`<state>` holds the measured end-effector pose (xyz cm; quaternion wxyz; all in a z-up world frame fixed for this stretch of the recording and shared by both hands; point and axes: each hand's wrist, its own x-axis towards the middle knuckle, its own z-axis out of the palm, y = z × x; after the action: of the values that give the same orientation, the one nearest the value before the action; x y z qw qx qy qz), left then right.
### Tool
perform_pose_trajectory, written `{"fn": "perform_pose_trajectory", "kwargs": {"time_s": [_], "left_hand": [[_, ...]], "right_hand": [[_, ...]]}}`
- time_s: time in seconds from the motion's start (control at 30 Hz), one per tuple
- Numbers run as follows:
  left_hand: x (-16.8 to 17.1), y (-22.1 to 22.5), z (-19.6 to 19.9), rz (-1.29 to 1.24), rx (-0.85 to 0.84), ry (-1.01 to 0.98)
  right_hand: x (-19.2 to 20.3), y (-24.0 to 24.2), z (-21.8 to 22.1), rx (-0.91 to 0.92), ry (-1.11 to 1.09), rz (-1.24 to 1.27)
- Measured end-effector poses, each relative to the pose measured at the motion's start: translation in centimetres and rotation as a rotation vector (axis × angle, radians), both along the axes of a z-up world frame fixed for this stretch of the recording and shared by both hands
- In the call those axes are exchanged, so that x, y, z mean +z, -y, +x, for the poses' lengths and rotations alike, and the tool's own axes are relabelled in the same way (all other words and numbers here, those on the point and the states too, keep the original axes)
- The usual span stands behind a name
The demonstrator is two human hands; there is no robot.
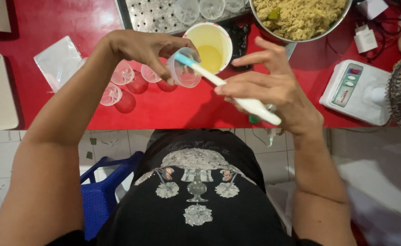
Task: Greasing the interior of small plastic cups using a silicone brush and oil in preparation for food filling.
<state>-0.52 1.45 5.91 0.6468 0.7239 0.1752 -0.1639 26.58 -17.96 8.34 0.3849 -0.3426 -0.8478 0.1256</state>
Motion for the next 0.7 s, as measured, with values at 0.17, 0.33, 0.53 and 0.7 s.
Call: {"fn": "perform_pose_trajectory", "kwargs": {"time_s": [0.17,0.33,0.53,0.7], "left_hand": [[1.0,-0.2,-0.1,-0.105,-0.001,-0.096],[0.3,0.1,-0.7,-0.036,0.011,0.008],[-3.0,1.8,-1.2,0.836,0.164,0.259],[-6.4,2.4,-0.3,1.664,0.078,0.266]], "right_hand": [[0.6,0.4,-0.6,0.064,0.133,0.074],[-0.6,0.2,-1.2,-0.016,0.141,0.201],[-4.8,-0.2,-3.1,-0.391,-0.33,-0.175],[-7.6,-1.6,-2.7,-0.324,-0.789,-0.453]]}}
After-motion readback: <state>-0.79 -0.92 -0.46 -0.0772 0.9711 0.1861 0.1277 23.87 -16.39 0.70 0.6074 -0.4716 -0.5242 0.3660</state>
